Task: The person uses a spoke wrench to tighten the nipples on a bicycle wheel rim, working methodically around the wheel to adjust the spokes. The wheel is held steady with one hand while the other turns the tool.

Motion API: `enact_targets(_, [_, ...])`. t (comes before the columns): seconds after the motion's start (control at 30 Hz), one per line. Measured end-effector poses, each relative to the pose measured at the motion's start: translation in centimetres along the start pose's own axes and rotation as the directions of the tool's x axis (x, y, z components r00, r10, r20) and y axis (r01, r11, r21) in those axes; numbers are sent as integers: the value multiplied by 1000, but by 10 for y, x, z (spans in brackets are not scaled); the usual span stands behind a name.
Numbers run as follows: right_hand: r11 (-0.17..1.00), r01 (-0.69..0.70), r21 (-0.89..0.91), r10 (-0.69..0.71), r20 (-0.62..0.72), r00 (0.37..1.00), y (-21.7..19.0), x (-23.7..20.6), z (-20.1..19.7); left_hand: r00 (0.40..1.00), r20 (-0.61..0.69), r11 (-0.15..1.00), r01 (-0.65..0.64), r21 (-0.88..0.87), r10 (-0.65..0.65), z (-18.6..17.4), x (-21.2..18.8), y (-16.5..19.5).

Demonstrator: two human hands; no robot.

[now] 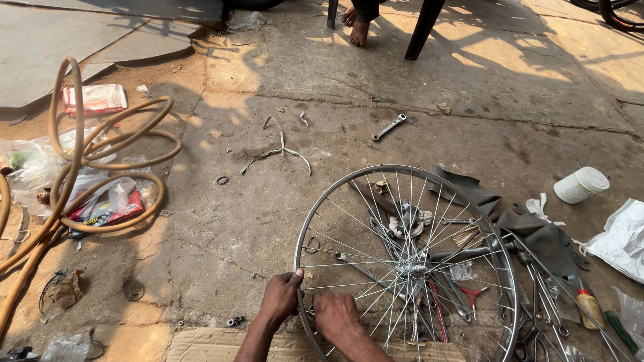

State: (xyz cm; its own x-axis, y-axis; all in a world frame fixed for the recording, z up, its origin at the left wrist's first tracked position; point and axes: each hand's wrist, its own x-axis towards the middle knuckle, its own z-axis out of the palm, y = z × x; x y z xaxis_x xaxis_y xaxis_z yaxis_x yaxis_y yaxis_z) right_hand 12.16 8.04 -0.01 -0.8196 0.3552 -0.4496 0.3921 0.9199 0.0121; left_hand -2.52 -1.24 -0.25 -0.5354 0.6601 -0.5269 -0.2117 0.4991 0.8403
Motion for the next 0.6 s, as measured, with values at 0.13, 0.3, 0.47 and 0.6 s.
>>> enact_targets(0.13, [905, -118, 409, 5, 267, 964, 15, -3, -18, 1000, 2, 998, 3, -61, -3, 2, 1, 1])
enact_targets(0.3, [822, 305, 482, -34, -492, 870, 11, -40, -14, 996, -58, 993, -57, 100, 63, 5, -2, 2])
enact_targets(0.47, [736, 419, 531, -227, -390, 893, 28, -30, -4, 1000, -12, 999, -9, 32, 9, 4, -4, -1])
enact_targets(0.6, [906, 158, 392, -64, -243, 968, 20, -3, 4, 999, -6, 999, -45, -25, 45, 2, 0, 0])
